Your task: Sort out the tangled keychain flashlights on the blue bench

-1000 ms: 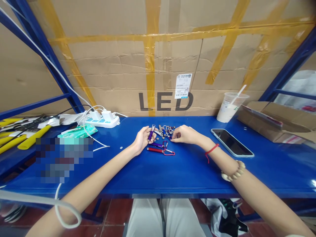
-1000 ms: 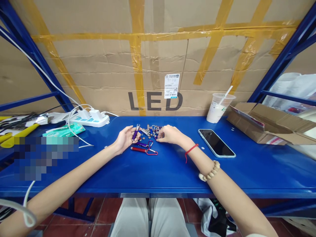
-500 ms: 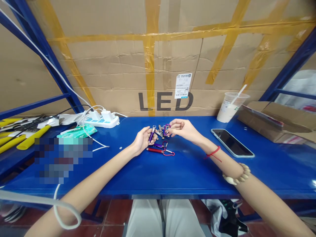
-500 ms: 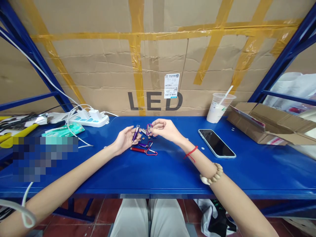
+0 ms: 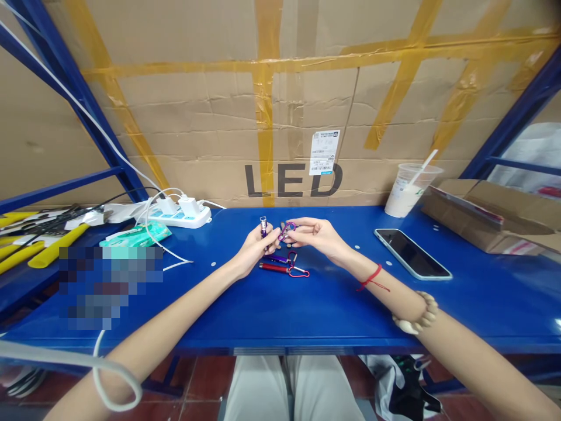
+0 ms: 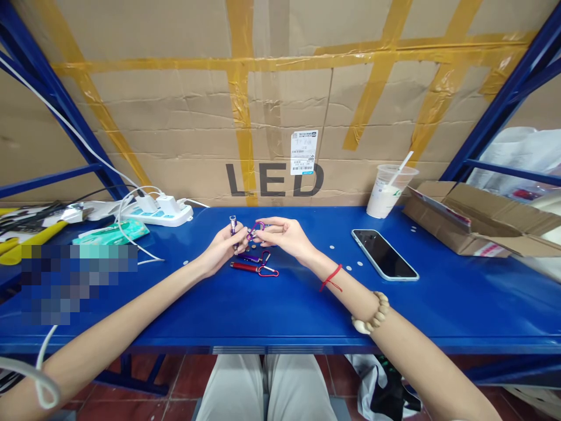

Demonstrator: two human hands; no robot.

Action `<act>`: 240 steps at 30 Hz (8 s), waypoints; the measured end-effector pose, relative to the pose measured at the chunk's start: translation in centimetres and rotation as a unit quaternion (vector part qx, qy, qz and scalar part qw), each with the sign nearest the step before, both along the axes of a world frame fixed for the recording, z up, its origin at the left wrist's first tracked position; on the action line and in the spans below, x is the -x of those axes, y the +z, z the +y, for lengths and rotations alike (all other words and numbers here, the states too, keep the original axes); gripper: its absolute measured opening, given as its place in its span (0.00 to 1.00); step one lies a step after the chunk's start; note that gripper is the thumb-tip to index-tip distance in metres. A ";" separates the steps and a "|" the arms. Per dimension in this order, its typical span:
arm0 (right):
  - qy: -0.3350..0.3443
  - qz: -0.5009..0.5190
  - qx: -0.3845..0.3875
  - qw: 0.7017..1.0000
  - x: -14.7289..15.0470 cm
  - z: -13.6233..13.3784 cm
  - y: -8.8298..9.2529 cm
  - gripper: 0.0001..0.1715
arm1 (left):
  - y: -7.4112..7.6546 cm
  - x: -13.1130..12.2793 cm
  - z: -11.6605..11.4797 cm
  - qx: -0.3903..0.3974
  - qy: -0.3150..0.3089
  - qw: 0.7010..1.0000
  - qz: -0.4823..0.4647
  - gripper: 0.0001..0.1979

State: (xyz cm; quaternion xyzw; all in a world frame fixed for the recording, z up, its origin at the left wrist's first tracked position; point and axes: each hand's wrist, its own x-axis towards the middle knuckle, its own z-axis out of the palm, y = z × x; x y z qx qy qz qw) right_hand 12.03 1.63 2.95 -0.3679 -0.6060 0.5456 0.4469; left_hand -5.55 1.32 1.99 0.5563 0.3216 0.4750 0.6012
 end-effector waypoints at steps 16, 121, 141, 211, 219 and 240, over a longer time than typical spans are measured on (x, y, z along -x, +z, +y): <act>-0.043 -0.366 -0.534 0.761 -0.8 -0.3 -0.3 0.16 | -0.1 0.5 -0.2 -0.098 -0.018 0.992 0.077 0.16; -0.077 -0.508 -0.389 0.765 -3.4 2.6 -1.8 0.16 | 0.0 4.5 2.9 -0.397 0.053 0.651 0.645 0.15; -0.030 -0.494 -0.502 0.709 -1.9 2.8 -2.8 0.11 | -0.5 2.3 1.7 -0.328 0.081 0.870 0.360 0.06; -0.096 -0.519 -0.379 0.760 -1.1 2.6 -2.8 0.09 | -0.4 1.2 0.7 -0.355 0.129 0.860 0.342 0.09; -0.093 -0.504 -0.365 0.778 -0.8 2.2 -2.2 0.06 | -0.7 1.3 1.0 -0.357 0.133 0.850 0.362 0.10; -0.093 -0.542 -0.373 0.747 -0.7 2.1 -2.6 0.10 | -0.5 1.3 0.8 -0.365 0.136 0.853 0.348 0.04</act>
